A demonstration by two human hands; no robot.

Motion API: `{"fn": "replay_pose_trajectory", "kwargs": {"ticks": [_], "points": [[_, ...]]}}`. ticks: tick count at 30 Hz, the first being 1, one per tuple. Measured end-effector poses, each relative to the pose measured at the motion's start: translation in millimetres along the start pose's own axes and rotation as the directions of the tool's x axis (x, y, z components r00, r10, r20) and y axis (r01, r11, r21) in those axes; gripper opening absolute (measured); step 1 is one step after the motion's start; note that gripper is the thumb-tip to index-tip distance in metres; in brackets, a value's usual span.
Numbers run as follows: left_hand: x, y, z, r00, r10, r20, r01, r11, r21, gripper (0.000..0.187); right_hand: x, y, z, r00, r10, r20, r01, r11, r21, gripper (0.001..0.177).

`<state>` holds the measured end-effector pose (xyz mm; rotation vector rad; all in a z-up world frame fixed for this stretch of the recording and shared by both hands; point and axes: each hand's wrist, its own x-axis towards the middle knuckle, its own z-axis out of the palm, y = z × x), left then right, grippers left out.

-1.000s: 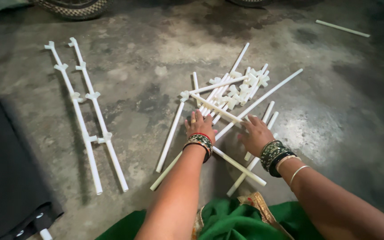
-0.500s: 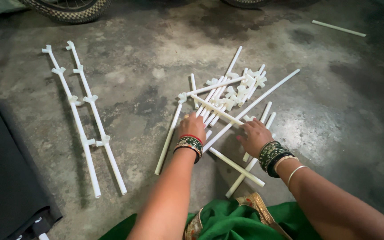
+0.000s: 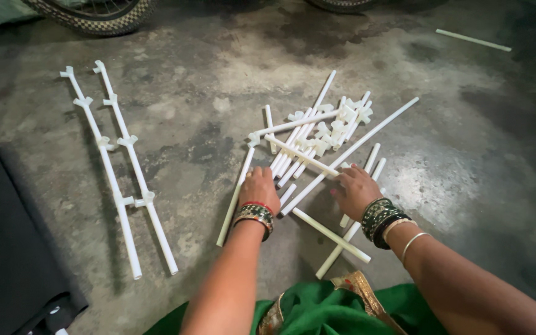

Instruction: The person sits on the floor and assembles white plastic rods and connectors by hand, forming ladder-like structures. They repeatedly pick up parts, connect them, and place the assembled pieces aside.

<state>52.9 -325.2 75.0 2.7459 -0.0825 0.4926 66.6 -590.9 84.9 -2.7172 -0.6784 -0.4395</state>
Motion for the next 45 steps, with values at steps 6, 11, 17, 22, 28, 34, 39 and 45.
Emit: {"fn": "replay_pose_trajectory", "kwargs": {"ticks": [6,11,17,22,28,34,39,45], "points": [[-19.2,-30.1,-23.1,0.999,0.034,0.039,-0.032,0.997,-0.071,0.021,-3.0,-9.3,-3.1,0.996,0.051,0.079,-0.053,0.998,0.021,0.027],[-1.2,-35.9,-4.9,1.0,-0.012,-0.015,0.009,0.978,-0.207,0.026,-1.2,-20.9,-6.2,0.999,0.027,0.036,-0.027,0.999,0.019,0.033],[31.9,-9.8,24.8,0.99,-0.005,0.142,0.016,0.997,-0.076,0.029,3.0,-24.4,-8.5,0.997,0.068,0.038,-0.07,0.996,0.054,0.032],[34.4,-5.5,29.5,0.995,-0.031,0.094,0.033,0.999,-0.025,0.014,5.8,-17.2,-9.7,0.999,0.051,0.005,-0.051,0.997,0.056,0.027],[24.9,-16.8,24.1,0.996,-0.068,-0.051,0.072,0.994,0.083,0.01,5.5,-17.9,-9.1,0.999,0.036,-0.032,-0.034,0.997,0.073,0.023],[6.6,-16.1,-20.0,0.944,-0.28,0.172,0.265,0.958,0.106,0.016,4.8,-24.5,-16.6,0.998,0.068,-0.013,-0.066,0.994,0.086,0.027],[-13.8,-29.8,-68.4,0.907,-0.361,0.218,0.33,0.929,0.167,0.019,-0.9,-29.7,-21.3,0.999,0.046,-0.024,-0.044,0.996,0.076,0.029],[-29.7,-47.2,-97.1,0.914,-0.367,0.172,0.339,0.924,0.175,0.022,-8.4,-46.6,-31.4,0.999,0.0,-0.055,0.004,0.997,0.078,0.033]]}}
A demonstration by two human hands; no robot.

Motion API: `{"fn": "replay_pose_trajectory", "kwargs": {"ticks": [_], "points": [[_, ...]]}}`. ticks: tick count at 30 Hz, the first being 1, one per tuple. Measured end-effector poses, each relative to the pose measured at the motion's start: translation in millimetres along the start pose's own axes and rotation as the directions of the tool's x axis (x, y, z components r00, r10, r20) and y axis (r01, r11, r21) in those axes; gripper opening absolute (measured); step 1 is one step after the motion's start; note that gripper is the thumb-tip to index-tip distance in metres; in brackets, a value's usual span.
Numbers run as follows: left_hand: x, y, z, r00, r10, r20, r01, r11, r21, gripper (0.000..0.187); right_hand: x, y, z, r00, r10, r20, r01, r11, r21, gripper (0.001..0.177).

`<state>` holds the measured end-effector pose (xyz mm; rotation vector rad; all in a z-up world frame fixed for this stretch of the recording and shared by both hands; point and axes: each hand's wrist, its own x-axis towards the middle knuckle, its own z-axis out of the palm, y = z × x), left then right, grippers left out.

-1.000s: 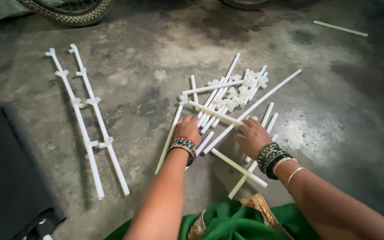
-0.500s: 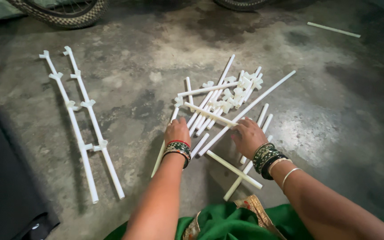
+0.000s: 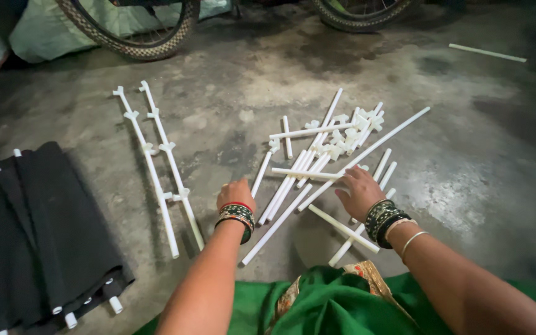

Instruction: The person sits on the floor and assembles white plastic rods and connectors by hand, forming ladder-like structures. They repeatedly pick up parts, connect them, and place the assembled pieces aside.

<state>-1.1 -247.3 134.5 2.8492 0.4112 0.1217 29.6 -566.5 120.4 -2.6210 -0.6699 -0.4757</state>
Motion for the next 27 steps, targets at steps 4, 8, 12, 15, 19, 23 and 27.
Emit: {"fn": "replay_pose_trajectory", "kwargs": {"ticks": [4,8,12,15,19,23,27], "points": [[-10.0,-3.5,10.2,1.0,0.02,-0.023,-0.02,0.999,-0.029,0.016,-3.9,-12.1,-7.1,1.0,-0.015,0.024,0.014,1.0,0.011,0.024],[-24.7,6.9,27.1,0.999,0.043,0.002,-0.042,0.995,-0.088,0.02,-5.6,-19.3,-8.8,0.999,-0.021,0.027,0.02,1.0,0.013,0.024],[-29.1,22.2,34.4,0.987,0.133,-0.086,-0.139,0.987,-0.077,0.012,-3.3,-17.6,-3.7,0.998,0.0,0.059,-0.001,1.0,0.016,0.026],[-27.0,33.6,39.7,0.975,0.197,-0.107,-0.206,0.975,-0.081,0.014,-1.4,-9.1,5.0,0.998,-0.026,0.052,0.026,1.0,0.009,0.027],[-18.3,53.4,47.5,0.899,0.32,-0.3,-0.359,0.93,-0.084,0.015,2.9,11.2,10.3,0.998,0.0,0.057,-0.001,1.0,0.006,0.025],[-5.6,70.4,53.1,0.758,0.475,-0.447,-0.58,0.804,-0.129,0.026,3.3,28.4,7.5,0.978,0.191,0.086,-0.195,0.98,0.043,0.024],[13.6,90.8,65.5,0.801,0.516,-0.304,-0.569,0.814,-0.118,0.016,5.0,34.5,11.4,0.987,0.144,0.074,-0.147,0.989,0.033,0.02]]}}
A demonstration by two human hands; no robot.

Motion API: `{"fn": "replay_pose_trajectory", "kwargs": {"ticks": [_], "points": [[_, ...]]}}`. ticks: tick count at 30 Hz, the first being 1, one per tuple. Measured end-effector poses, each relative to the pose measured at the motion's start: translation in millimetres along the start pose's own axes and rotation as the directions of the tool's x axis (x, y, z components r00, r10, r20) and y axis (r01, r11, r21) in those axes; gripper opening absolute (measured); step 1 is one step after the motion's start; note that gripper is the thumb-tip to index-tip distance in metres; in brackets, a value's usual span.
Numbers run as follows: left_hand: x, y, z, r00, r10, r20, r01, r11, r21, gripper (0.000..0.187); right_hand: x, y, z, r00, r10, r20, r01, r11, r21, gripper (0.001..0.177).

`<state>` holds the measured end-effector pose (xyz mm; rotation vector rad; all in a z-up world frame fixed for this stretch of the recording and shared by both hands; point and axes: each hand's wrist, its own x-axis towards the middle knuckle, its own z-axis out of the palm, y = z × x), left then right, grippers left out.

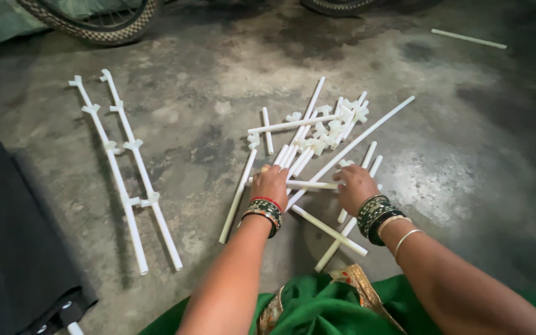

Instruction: The person sits on the floor and assembles white plastic rods and connectors by hand, forming ladder-like structures. They repeatedly pick up parts, connect them, and place the assembled pieces aside.

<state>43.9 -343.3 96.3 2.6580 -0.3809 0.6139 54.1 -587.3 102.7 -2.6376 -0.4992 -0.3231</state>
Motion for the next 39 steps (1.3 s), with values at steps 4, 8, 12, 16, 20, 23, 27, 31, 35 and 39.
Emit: {"fn": "replay_pose_trajectory", "kwargs": {"ticks": [4,8,12,16,20,23,27,31,35,39], "points": [[13.3,2.5,26.3,1.0,0.017,-0.009,-0.017,1.0,0.005,0.013,4.2,-2.7,8.1,0.998,-0.06,-0.024,0.06,0.998,-0.023,0.018],[19.1,0.6,41.6,0.996,-0.08,0.027,0.08,0.997,0.001,0.008,2.6,-2.8,12.7,0.995,-0.089,-0.044,0.089,0.996,-0.009,0.02],[21.3,0.6,35.6,0.939,-0.266,0.218,0.27,0.963,0.016,0.013,2.0,-2.1,13.5,0.994,-0.097,0.044,0.099,0.995,-0.03,0.017],[32.4,5.6,23.4,0.827,-0.402,0.392,0.372,0.915,0.156,0.015,-0.9,-4.0,15.5,0.995,-0.095,0.023,0.095,0.995,-0.007,0.017],[26.7,1.0,10.1,0.835,-0.416,0.361,0.382,0.909,0.165,0.025,-1.0,-3.8,13.5,0.995,-0.093,0.04,0.094,0.995,-0.018,0.017],[16.1,-10.6,2.8,0.886,-0.368,0.281,0.344,0.93,0.132,0.017,0.3,-2.5,11.5,0.993,-0.11,0.043,0.111,0.994,-0.02,0.015],[-3.0,-30.7,-7.5,0.956,-0.242,0.166,0.263,0.958,-0.118,0.018,0.6,-8.0,6.8,0.988,-0.154,-0.002,0.154,0.988,-0.022,0.016],[-15.7,-41.0,-11.5,0.986,-0.16,0.039,0.164,0.943,-0.288,0.026,0.7,-19.4,-3.1,0.998,0.068,0.012,-0.069,0.991,0.117,0.032],[-22.1,-32.3,-9.5,0.98,-0.073,0.183,0.15,0.88,-0.45,0.018,13.5,-26.4,-13.1,0.919,0.388,0.075,-0.38,0.813,0.441,0.045],[-18.1,-12.2,-8.0,0.971,-0.061,0.23,0.179,0.825,-0.536,0.018,24.1,-13.2,-12.3,0.878,0.427,0.215,-0.461,0.637,0.619,0.028]]}}
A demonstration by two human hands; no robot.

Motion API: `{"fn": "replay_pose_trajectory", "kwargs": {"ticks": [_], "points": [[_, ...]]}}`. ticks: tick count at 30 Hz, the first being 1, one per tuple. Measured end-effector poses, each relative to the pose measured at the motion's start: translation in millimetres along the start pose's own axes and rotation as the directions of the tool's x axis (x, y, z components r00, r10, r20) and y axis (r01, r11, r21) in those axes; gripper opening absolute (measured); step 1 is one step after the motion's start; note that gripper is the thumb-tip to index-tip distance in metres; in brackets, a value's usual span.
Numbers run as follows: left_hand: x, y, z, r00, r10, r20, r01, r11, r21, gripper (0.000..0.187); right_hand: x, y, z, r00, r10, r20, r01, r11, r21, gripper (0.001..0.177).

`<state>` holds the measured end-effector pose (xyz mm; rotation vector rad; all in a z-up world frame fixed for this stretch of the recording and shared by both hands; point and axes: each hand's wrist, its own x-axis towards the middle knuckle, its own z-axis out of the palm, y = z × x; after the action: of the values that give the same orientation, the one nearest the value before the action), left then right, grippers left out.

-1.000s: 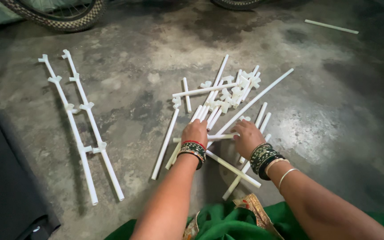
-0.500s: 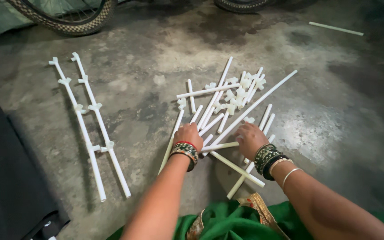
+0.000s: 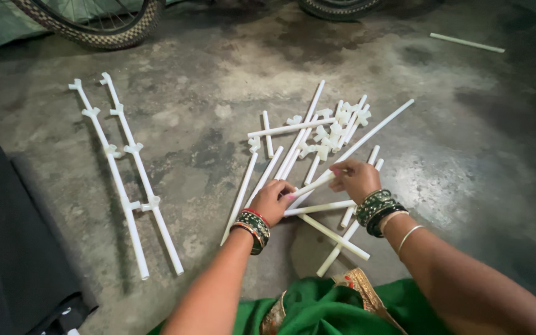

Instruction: The person sits on the floor and assembles white plastic rods and connectors by hand, forming ladder-like structures. They repeatedly pick up parts, connect them, and place the assembled pieces aside.

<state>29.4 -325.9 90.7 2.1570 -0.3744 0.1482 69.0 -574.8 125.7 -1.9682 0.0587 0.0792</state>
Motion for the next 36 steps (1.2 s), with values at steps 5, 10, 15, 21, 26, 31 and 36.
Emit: {"fn": "replay_pose_trajectory", "kwargs": {"ticks": [5,10,15,21,26,31,36], "points": [[8.5,19.9,15.0,0.969,-0.201,0.144,0.208,0.978,-0.03,0.028,30.8,29.6,1.3,0.994,-0.095,0.058,0.087,0.988,0.129,0.036],[8.9,22.2,25.2,0.991,-0.094,-0.097,0.108,0.981,0.158,0.028,36.2,57.4,-39.7,0.963,-0.146,-0.228,0.051,0.925,-0.376,0.036],[3.0,21.4,27.7,0.992,-0.039,-0.12,0.059,0.983,0.175,0.028,34.6,72.4,-40.7,0.956,-0.287,-0.066,0.2,0.796,-0.572,0.043],[-3.6,23.7,26.8,0.991,-0.011,-0.13,0.037,0.979,0.199,0.026,35.4,74.3,-23.2,0.857,-0.504,0.109,0.458,0.645,-0.612,0.061],[-7.4,22.2,26.7,0.979,0.015,-0.206,0.022,0.983,0.18,0.029,21.6,52.9,-24.1,0.941,-0.335,0.035,0.287,0.742,-0.605,0.03],[-11.8,26.9,30.6,0.979,-0.04,-0.198,0.076,0.982,0.174,0.027,8.6,35.3,-20.6,0.939,-0.325,0.11,0.319,0.712,-0.626,0.022],[-15.2,33.4,27.4,0.979,-0.064,-0.193,0.099,0.979,0.181,0.024,4.6,26.3,-17.7,0.912,-0.409,-0.002,0.297,0.667,-0.683,0.026]]}}
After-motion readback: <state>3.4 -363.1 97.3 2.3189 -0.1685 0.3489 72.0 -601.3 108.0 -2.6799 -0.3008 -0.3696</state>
